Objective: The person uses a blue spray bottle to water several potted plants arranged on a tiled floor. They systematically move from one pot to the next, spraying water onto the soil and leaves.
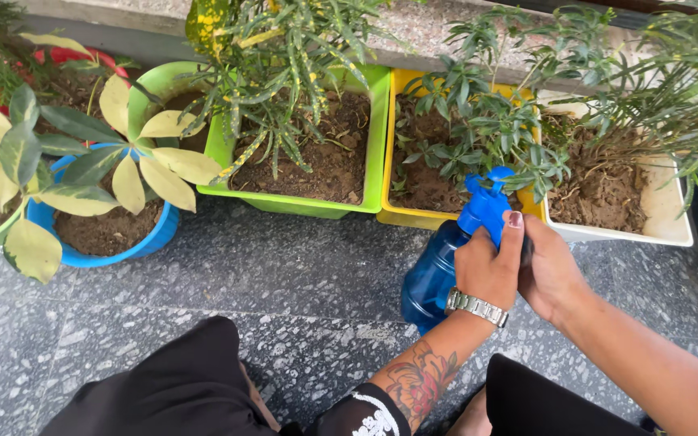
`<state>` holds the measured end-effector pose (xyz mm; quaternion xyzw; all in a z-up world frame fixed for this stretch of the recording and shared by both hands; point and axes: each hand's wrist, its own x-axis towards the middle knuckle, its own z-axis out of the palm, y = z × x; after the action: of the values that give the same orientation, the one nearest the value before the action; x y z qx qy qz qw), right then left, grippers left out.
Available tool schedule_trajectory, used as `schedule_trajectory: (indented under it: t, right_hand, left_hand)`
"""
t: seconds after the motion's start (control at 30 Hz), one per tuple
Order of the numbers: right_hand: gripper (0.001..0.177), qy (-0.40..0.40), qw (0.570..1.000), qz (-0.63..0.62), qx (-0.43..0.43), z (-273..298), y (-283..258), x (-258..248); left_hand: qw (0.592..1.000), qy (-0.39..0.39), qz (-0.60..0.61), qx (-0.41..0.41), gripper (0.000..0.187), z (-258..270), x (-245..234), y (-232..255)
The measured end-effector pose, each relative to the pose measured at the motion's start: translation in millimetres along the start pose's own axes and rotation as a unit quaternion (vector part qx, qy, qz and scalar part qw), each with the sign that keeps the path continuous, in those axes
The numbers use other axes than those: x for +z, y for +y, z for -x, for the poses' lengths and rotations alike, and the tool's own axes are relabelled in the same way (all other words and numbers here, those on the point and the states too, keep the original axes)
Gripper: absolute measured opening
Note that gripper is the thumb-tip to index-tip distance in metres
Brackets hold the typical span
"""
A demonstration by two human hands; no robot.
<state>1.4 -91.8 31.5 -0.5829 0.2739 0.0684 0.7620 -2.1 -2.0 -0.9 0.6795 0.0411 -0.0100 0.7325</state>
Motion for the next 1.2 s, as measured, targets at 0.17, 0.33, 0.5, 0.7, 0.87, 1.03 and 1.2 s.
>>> schedule_trajectory:
  t: [0.17,0.33,0.5,0.7,0.87,1.03,1.2]
  right_hand:
    - [0.023,0.013,1.0,-0.013,-0.006,-3.2,2.8,-0.8]
    - [0.019,-0.024,0.998,0.013,-0.065,-13.1,20.3,-13.7]
    - [0.023,0.008,0.999,-0.035,-0.012,-2.9,8.5,-2.1]
    - [0.018,-0.007,1.0,-0.016,-0.022,-14.3,15.1,-14.1]
    - [0.02,0.016,1.0,-0.004,-0.009,-12.1,15.3,-9.8]
    - [0.023,0.035,0.999,-0.015,0.015,-9.7,11.3,-4.7]
    - [0.025,0.013,1.0,0.017,-0.008,-19.8,19.9,-15.5]
  left_hand:
    - [1.0,0.004,-0.011,-0.011,0.059,-3.2,0.9,2.1]
    - [1.0,0.0,0.008,-0.021,0.057,-2.4,-2.8,4.2]
    - [1.0,0.002,-0.002,0.006,0.054,-4.5,1.2,2.0]
    - [0.999,-0.011,0.0,-0.049,0.056,-4.2,0.3,4.7]
    - [1.0,-0.01,-0.009,-0.018,0.058,-5.3,-1.9,1.4]
    - [1.0,-0.014,-0.01,-0.017,0.06,-8.7,-1.3,-0.4]
    - [0.987,-0.045,0.05,-0.148,0.064,-7.5,-1.9,5.4]
